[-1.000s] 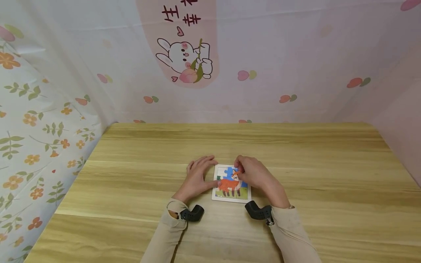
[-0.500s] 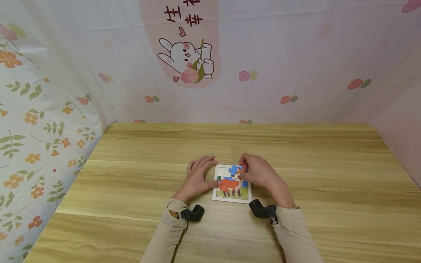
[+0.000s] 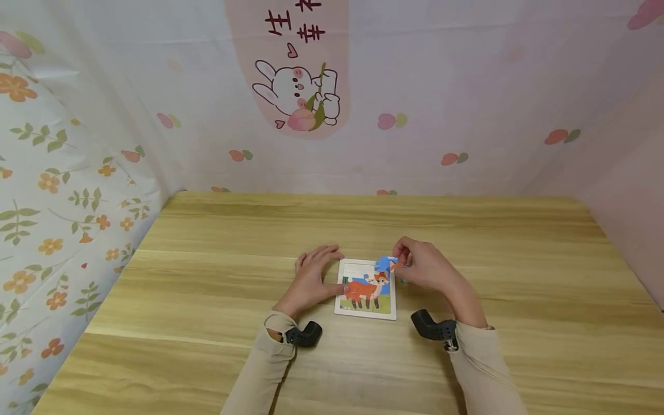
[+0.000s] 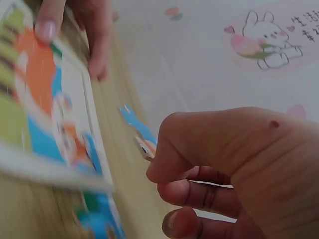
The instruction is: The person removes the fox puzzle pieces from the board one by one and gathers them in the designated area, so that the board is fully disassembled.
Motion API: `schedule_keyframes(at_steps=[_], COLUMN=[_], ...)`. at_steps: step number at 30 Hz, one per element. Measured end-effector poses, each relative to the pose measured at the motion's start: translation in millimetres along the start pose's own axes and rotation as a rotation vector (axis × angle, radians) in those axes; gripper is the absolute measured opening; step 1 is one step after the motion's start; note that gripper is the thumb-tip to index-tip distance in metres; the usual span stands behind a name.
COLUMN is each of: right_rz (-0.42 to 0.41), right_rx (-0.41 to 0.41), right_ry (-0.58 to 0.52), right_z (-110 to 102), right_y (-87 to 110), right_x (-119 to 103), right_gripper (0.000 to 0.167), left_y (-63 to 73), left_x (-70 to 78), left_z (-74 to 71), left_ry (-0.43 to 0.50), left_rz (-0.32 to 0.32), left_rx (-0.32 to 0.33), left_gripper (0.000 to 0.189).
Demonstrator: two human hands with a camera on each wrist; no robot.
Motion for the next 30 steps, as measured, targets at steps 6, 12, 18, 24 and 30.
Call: schedule_keyframes(at_steps=[6, 12, 18, 24, 30], right_rz=[0.005, -0.006, -0.019, 0.013, 0.034], right_rx=[0.019, 0.023, 0.051, 0.046, 0.078], right_ry=[0.038, 0.013, -0.082, -0.134, -0.087], right_z=[-17, -18, -11, -6, -6], right_y=[17.1, 26.7, 30.3, 34.0, 30.6], right_x=[28, 56, 72, 81, 84], right_gripper=[0.020, 0.020, 0.020, 0.020, 0.020], left_y=[-0.4, -1.5, 1.0, 2.8, 0.8], left_x=[2.1, 2.1, 0.4, 0.6, 2.3], left_z=[-0.4, -0.6, 0.3, 2.7, 1.3], left_ry=[0.004, 0.002, 0.007, 0.014, 0.032], left_rz=[0.003, 0.007, 0.008, 0.007, 0.023], left_rx=[0.001, 0.012, 0.018, 0.012, 0.031], left_gripper=[0.062, 0.062, 0.063, 0.061, 0.059])
Point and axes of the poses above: each hand's wrist, its own y-axis away from the middle knuckle, its own z-axis out of the palm, x = y × z, the point moved 2 cm from there along -y, towards the middle knuckle
